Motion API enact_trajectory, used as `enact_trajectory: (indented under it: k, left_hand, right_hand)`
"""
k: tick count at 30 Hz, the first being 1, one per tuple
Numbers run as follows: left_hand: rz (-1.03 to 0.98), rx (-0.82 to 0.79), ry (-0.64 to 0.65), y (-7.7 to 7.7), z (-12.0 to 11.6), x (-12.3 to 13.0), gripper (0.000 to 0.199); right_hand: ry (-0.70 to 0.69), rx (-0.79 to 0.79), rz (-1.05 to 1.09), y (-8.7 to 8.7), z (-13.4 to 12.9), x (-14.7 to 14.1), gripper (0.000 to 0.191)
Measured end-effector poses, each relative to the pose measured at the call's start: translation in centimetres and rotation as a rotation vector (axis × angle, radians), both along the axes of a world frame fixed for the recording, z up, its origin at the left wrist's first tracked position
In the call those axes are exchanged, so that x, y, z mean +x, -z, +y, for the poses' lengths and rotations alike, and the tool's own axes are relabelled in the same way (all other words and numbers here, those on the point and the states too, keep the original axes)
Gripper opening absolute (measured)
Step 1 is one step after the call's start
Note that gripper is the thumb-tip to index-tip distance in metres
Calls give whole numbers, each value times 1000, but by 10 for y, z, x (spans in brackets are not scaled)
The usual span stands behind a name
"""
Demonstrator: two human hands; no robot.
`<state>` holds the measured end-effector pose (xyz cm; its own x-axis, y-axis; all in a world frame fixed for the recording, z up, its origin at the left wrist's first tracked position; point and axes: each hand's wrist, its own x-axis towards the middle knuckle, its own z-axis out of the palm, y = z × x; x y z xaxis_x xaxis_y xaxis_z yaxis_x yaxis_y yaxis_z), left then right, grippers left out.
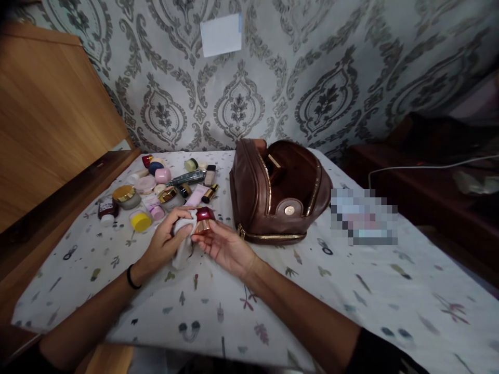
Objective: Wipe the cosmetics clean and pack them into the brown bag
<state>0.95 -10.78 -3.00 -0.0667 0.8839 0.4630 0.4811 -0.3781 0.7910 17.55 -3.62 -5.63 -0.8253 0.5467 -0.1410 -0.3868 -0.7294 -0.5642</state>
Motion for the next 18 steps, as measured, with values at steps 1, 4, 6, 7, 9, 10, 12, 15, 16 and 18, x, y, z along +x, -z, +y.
enact_trajectory:
  k: [1,4,6,7,9,10,12,15,16,18]
  left_hand:
    - [5,-1,2,0,0,0,10]
    - [-7,-26,-39,-1,0,0,9]
    - [-21,-48,-87,-1,0,-1,9]
    - [-26,-53,-108,-1,0,-1,9]
    - [-32,-49,-130,-1,0,-1,9]
    - [-33,-46,-133,-1,0,-1,9]
    - [-34,-42,-132,-1,0,0,9]
    - [-48,-57,-119,-2,-1,1,11]
    - [-52,-63,-109,-2,-1,1,12]
    - [-53,-67,-84,-2,-2,1,13]
  right_hand:
    - [-11,-13,3,0,1,0,25]
    - [-40,1,-11,0,0,0,32]
    - [-40,45,-31,0,-3,-1,36]
    - [-36,69,-42,0,-4,-2,38]
    - [-24,113,-63,0,-6,-3,41]
    - [-21,132,-73,0,-7,-3,43]
    - [-20,162,-87,1,-7,-4,46]
    - [-21,173,-90,2,-7,-4,45]
    - [-15,164,-85,2,-7,-3,43]
    - [11,129,-71,3,-6,-3,39]
